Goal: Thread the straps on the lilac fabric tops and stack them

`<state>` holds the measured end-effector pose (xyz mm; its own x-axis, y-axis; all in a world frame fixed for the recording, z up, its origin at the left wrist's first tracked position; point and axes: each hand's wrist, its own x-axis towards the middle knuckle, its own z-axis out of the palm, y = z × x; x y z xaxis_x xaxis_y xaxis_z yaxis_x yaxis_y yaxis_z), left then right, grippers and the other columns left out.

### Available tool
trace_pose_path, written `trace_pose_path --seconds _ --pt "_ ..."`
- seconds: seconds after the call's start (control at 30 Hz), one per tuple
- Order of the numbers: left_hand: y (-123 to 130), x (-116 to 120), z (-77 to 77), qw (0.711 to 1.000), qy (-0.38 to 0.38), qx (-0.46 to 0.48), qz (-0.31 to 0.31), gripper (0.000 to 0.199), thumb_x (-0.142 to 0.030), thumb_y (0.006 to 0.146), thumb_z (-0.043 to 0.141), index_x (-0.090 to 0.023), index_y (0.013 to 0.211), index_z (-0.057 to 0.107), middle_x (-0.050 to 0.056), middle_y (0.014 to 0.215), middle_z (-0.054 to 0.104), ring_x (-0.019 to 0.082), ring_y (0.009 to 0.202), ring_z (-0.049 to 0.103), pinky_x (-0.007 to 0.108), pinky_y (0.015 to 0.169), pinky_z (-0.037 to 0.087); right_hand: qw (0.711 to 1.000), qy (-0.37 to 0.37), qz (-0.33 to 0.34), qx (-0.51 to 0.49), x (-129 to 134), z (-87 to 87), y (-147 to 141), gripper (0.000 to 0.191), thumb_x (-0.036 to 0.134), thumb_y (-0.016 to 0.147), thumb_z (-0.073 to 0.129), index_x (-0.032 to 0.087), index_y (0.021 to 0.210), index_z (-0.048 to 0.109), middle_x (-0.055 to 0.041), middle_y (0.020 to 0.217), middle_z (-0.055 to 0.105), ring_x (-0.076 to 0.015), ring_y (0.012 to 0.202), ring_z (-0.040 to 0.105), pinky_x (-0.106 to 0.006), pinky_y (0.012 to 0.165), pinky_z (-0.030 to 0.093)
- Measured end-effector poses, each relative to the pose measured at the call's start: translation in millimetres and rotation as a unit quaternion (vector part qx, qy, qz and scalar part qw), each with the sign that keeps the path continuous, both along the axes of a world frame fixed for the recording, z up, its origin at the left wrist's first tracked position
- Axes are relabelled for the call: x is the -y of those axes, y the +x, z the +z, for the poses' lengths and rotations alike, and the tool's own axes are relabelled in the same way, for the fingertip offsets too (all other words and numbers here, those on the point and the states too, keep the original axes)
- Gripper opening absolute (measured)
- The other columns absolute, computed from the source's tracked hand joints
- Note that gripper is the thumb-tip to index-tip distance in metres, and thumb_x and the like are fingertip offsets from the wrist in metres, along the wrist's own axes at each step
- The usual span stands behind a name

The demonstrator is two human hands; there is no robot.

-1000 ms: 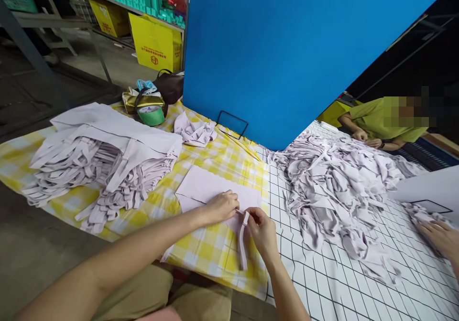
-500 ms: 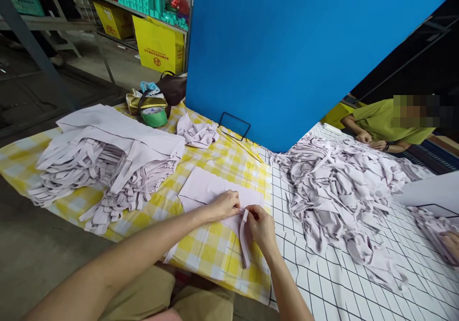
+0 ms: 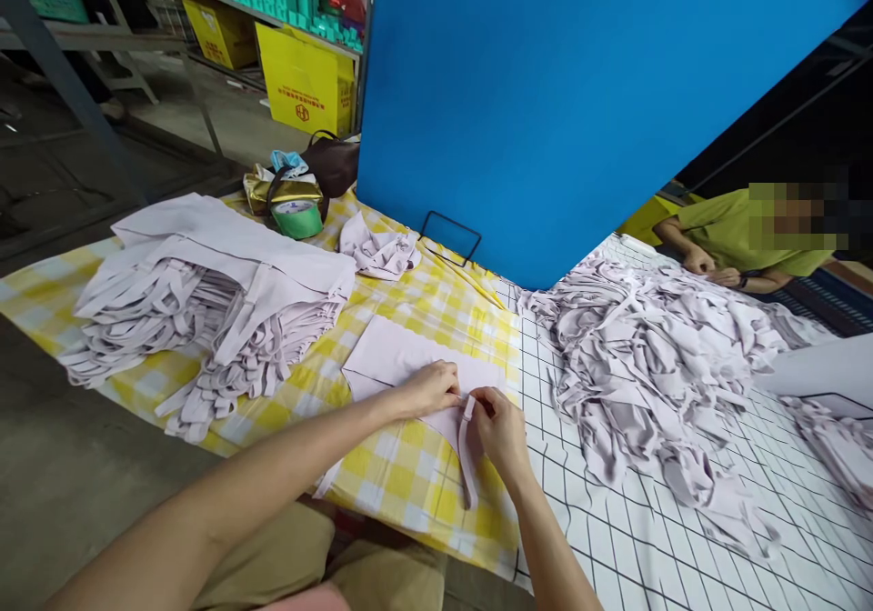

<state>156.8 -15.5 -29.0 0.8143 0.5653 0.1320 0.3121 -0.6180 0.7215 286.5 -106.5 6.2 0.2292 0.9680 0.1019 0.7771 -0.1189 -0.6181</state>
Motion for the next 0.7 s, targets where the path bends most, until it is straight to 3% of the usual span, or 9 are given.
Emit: trace_pose_path --seconds 0.27,0.7 --pt "-2.2 0.4 5.1 1.000 -0.012 0.005 0.001 0.009 -0.015 0.078 0.059 -0.015 0.072 0.065 0.002 0.080 0.057 0.014 0.080 0.053 0.023 0.075 0.039 1.000 0.002 0.008 0.009 -1.8 -0.3 2.4 0.019 0.020 0.073 0.041 0.019 0.072 0.060 -0.0029 0.071 0.063 -0.0168 0.062 0.056 -0.028 0.061 0.042" --pt "-0.8 -1.1 -2.2 1.000 0.000 0.014 -0.008 0.010 -0.016 0.078 0.057 -0.015 0.071 0.064 0.002 0.080 0.056 0.014 0.080 0.052 0.023 0.074 0.039 0.999 0.014 0.031 -0.010 -3.7 0.1 -1.9 0.020 0.019 0.074 0.041 0.019 0.071 0.061 -0.0029 0.071 0.061 -0.0158 0.062 0.055 -0.027 0.060 0.041"
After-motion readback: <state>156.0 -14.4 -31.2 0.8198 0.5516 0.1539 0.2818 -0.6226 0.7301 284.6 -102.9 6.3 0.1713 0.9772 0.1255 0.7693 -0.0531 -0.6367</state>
